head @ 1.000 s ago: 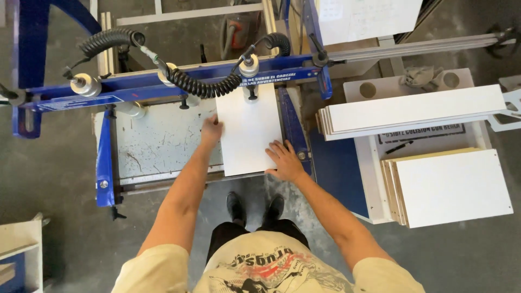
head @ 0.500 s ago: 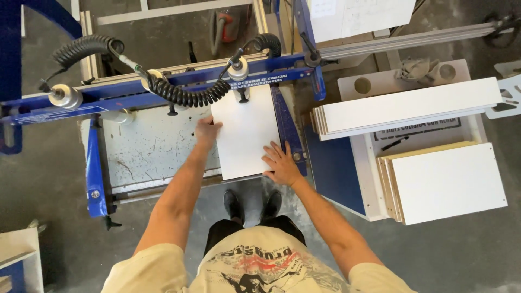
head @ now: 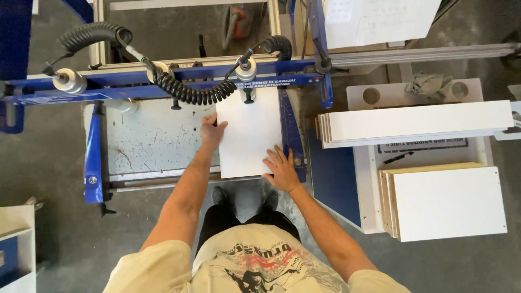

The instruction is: Positioning white wooden panels into a multi-spindle drilling machine and then stacking the finished pieces in a storage rack.

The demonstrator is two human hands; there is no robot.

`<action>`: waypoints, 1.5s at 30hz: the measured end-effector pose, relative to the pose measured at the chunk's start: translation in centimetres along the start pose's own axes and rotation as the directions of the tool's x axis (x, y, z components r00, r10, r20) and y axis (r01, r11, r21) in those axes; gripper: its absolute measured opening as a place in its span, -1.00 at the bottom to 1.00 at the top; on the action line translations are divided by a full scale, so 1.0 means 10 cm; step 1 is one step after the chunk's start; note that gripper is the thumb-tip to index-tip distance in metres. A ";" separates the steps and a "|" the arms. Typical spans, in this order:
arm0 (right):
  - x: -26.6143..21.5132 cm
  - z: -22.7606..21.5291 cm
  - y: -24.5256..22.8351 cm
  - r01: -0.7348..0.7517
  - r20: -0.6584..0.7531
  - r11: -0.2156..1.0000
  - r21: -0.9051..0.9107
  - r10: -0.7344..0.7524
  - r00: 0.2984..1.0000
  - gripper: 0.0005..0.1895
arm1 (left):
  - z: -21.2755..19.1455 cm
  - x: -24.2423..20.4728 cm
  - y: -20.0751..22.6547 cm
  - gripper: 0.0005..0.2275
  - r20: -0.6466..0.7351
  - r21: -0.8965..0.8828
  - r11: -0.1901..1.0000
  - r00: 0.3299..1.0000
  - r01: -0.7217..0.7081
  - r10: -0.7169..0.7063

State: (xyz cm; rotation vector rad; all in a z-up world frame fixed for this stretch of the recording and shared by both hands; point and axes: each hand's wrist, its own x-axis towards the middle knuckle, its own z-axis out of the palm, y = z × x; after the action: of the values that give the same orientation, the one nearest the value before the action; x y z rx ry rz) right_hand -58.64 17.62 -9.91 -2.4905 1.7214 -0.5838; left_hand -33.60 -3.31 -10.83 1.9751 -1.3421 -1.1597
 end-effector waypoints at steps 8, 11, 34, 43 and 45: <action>0.04 0.00 0.01 0.010 -0.037 1.000 0.003 -0.010 0.999 -0.49 | 0.06 0.07 -0.09 -0.49 -0.011 0.004 1.000 1.000 0.000 0.000; 0.03 0.01 0.00 0.007 -0.051 1.000 -0.007 -0.007 0.999 -0.51 | 0.11 0.11 -0.15 -0.49 0.006 0.032 0.999 1.000 0.004 -0.005; 0.04 0.05 -0.02 0.006 0.022 1.000 0.012 -0.006 1.000 -0.47 | 0.22 0.27 -0.36 -0.49 -0.057 0.005 0.998 0.996 -0.067 0.067; 0.07 -0.02 -0.05 0.011 -0.007 1.000 0.020 -0.011 1.000 -0.49 | 0.19 0.23 -0.34 -0.49 -0.052 0.000 0.996 0.995 -0.088 0.088; 0.08 -0.03 -0.05 0.011 -0.011 1.000 0.010 -0.011 1.000 -0.49 | 0.18 0.20 -0.30 -0.52 -0.051 -0.027 0.997 0.996 -0.079 0.077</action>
State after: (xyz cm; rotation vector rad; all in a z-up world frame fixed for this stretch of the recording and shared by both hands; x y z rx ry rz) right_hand -58.03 17.13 -9.25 -2.4962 1.7051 -0.6068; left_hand -33.28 -3.79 -14.77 1.9011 -1.3570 -1.0814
